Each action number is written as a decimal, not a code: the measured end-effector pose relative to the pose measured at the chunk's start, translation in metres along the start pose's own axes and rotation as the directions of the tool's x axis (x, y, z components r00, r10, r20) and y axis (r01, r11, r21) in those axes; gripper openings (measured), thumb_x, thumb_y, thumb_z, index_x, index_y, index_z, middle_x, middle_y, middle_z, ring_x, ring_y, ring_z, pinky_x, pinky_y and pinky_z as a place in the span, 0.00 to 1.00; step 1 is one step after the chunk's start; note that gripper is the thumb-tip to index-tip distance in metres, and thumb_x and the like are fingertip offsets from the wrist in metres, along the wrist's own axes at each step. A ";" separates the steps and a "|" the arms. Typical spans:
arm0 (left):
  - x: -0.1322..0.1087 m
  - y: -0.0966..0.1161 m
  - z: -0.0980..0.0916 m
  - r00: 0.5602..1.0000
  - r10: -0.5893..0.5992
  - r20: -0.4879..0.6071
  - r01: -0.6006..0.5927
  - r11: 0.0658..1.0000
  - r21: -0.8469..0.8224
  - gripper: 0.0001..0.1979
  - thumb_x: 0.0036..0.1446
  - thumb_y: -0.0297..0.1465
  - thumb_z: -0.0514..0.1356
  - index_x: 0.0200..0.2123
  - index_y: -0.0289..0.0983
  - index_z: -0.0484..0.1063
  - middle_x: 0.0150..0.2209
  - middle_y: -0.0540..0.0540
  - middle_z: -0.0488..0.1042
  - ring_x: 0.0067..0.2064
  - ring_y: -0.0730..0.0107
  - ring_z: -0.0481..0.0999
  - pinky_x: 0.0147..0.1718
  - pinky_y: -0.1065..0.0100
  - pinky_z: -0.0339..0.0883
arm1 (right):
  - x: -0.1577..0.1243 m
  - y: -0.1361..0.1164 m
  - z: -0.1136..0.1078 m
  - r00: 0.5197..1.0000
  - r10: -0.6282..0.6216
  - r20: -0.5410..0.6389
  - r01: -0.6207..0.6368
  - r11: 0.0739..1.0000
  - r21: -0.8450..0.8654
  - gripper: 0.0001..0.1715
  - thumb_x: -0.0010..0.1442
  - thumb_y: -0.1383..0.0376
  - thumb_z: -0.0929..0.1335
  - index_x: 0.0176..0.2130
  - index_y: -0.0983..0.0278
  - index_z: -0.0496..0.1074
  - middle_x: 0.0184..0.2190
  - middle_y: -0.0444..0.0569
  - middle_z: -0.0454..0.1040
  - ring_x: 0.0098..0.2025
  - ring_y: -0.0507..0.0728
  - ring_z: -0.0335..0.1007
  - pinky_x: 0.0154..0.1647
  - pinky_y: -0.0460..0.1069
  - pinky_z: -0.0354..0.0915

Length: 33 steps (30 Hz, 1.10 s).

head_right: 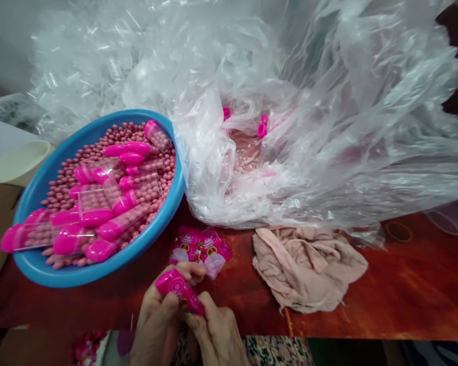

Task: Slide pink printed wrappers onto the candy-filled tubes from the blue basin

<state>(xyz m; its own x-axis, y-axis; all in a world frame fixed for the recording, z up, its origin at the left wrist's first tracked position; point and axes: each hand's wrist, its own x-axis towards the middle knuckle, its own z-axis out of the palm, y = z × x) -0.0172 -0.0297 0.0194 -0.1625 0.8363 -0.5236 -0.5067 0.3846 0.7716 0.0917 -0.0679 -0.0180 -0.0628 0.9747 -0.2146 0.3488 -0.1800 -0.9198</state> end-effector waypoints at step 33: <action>-0.014 0.016 -0.024 0.965 -0.080 -0.248 0.017 0.969 -0.246 0.12 0.39 0.30 0.70 0.30 0.34 0.76 0.22 0.50 0.76 0.22 0.76 0.72 0.23 0.75 0.66 | 0.030 -0.030 0.013 0.959 -0.180 0.221 0.163 0.982 0.090 0.19 0.65 0.64 0.57 0.23 0.62 0.59 0.18 0.39 0.58 0.20 0.49 0.56 0.20 0.43 0.53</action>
<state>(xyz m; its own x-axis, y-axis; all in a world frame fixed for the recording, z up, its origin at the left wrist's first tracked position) -0.0431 -0.0448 0.0307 -0.3266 0.6797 -0.6567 -0.7023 0.2905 0.6499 0.0673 -0.0346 -0.0006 -0.3298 0.9372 -0.1131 0.2485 -0.0294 -0.9682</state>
